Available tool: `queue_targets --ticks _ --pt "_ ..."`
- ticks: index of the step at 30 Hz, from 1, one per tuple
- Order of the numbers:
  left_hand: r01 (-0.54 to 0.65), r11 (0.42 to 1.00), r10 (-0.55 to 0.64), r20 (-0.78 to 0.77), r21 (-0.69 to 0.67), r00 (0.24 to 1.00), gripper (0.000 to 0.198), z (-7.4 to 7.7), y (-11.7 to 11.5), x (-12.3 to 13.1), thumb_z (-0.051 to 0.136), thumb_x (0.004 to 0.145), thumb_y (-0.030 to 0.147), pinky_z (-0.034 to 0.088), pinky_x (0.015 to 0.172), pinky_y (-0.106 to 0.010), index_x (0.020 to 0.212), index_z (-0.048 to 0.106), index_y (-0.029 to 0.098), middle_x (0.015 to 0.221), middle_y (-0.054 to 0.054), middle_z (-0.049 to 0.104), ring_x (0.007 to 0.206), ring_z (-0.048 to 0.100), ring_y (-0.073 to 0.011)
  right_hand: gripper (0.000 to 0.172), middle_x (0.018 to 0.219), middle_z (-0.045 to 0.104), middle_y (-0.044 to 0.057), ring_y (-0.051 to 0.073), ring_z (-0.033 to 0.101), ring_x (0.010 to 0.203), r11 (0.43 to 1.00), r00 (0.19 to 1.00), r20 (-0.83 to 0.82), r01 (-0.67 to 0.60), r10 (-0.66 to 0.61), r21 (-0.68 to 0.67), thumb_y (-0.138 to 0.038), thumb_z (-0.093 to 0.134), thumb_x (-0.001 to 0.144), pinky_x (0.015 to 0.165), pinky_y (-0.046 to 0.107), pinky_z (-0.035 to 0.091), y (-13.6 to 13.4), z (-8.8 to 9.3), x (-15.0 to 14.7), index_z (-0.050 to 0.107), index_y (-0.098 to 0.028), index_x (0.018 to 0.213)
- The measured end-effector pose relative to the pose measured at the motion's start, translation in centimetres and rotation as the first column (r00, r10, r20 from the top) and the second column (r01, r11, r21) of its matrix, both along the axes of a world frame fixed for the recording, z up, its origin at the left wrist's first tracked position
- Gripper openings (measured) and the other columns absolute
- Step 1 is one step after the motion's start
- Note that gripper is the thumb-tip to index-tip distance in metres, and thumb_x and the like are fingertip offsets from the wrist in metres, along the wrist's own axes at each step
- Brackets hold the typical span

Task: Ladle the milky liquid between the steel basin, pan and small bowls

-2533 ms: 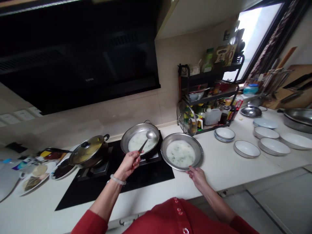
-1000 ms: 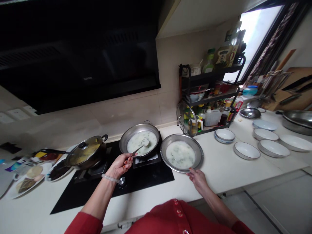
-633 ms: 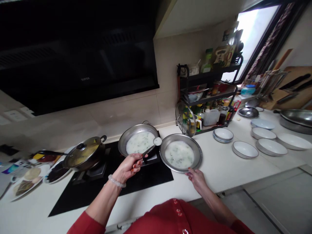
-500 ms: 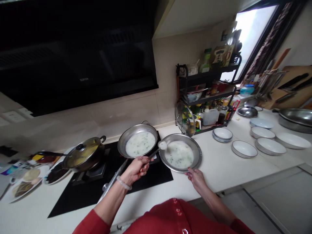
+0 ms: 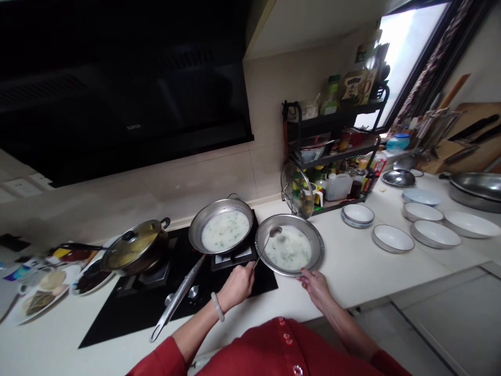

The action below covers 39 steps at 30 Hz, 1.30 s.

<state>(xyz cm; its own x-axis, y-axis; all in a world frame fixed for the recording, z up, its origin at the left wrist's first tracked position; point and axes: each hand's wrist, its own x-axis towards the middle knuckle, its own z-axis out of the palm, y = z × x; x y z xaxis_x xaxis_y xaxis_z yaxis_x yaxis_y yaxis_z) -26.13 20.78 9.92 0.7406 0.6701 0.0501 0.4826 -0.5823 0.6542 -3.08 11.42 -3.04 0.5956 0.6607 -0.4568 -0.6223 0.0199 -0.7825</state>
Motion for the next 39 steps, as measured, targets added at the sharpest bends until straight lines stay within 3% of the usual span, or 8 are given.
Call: queue_targets --ticks 3,5,7,11,15,18,25,39 --pt "-0.087 0.923 0.157 0.161 -0.374 0.974 0.028 0.7 0.5 0.0 0.044 0.086 0.037 0.026 0.045 -0.023 0.094 0.059 0.014 0.049 0.004 0.044 0.040 0.035 -0.0086 0.045 0.051 0.058 -0.004 0.014 0.061 0.051 1.000 1.000 -0.002 0.002 -0.002 0.001 -0.029 0.081 0.042 0.039 0.019 0.033 0.0 0.1 0.0 0.040 -0.022 0.059" --pt "-0.118 0.771 0.320 0.220 -0.626 0.922 0.038 1.8 1.3 -0.3 0.048 0.082 0.043 0.018 0.039 -0.020 0.102 0.056 0.012 0.044 0.008 0.040 0.034 0.025 -0.0057 0.046 0.050 0.057 -0.005 0.014 0.061 0.050 1.000 1.000 -0.004 0.005 -0.005 0.001 -0.029 0.082 0.041 0.039 0.019 0.033 -0.1 0.1 0.0 0.040 -0.021 0.059" --pt "-0.095 0.657 0.443 0.280 -0.748 0.852 0.042 3.0 2.3 -1.2 0.056 0.077 0.042 0.012 0.038 -0.019 0.106 0.055 0.011 0.045 0.010 0.039 0.033 0.019 -0.0037 0.047 0.049 0.057 -0.005 0.013 0.061 0.050 1.000 1.000 -0.005 0.008 -0.008 0.001 -0.028 0.082 0.041 0.039 0.019 0.033 0.0 0.1 0.0 0.040 -0.022 0.059" --pt "-0.209 0.625 0.590 0.279 -0.752 0.758 0.042 4.2 5.1 -3.8 0.060 0.073 0.036 0.011 0.037 -0.019 0.105 0.056 0.010 0.044 0.010 0.040 0.031 0.021 -0.0028 0.049 0.050 0.057 -0.005 0.014 0.061 0.049 1.000 1.000 -0.008 0.017 -0.017 0.003 -0.027 0.082 0.041 0.038 0.019 0.034 0.0 0.2 -0.1 0.037 -0.022 0.059" --pt "-0.509 0.611 0.691 0.094 -0.606 0.717 0.031 3.5 7.8 -5.9 0.054 0.079 0.031 0.011 0.036 -0.019 0.102 0.058 0.009 0.042 0.008 0.041 0.030 0.025 -0.0043 0.050 0.050 0.057 -0.005 0.014 0.060 0.049 1.000 1.000 -0.009 0.022 -0.022 0.002 -0.027 0.082 0.040 0.038 0.019 0.033 0.1 0.2 -0.1 0.036 -0.022 0.060" --pt "-0.581 0.574 0.729 0.035 -0.577 0.684 0.026 2.8 9.1 -6.5 0.057 0.079 0.027 0.013 0.035 -0.020 0.096 0.061 0.008 0.041 0.007 0.041 0.030 0.028 -0.0053 0.050 0.050 0.057 -0.004 0.014 0.060 0.049 1.000 1.000 -0.005 0.022 -0.022 -0.001 -0.027 0.081 0.040 0.038 0.019 0.033 0.1 0.2 0.0 0.036 -0.022 0.060" --pt "-0.513 0.487 0.742 0.025 -0.707 0.670 0.011 1.9 10.1 -5.8 0.061 0.077 0.019 0.011 0.033 -0.018 0.079 0.059 0.009 0.039 0.007 0.041 0.029 0.025 -0.0034 0.045 0.051 0.059 -0.003 0.014 0.061 0.049 1.000 1.000 0.005 0.015 -0.015 0.000 -0.029 0.081 0.040 0.038 0.019 0.034 0.1 0.2 -0.1 0.041 -0.021 0.060" --pt "-0.140 0.181 0.808 0.066 -0.974 0.586 0.017 4.5 9.5 -7.3 0.038 0.083 0.003 0.015 0.027 -0.009 0.086 0.053 0.009 0.047 0.008 0.035 0.030 0.025 -0.0009 0.045 0.052 0.059 -0.004 0.015 0.061 0.049 1.000 0.999 0.034 0.017 -0.017 -0.008 -0.030 0.080 0.043 0.038 0.021 0.034 0.1 0.0 0.0 0.039 -0.023 0.060"
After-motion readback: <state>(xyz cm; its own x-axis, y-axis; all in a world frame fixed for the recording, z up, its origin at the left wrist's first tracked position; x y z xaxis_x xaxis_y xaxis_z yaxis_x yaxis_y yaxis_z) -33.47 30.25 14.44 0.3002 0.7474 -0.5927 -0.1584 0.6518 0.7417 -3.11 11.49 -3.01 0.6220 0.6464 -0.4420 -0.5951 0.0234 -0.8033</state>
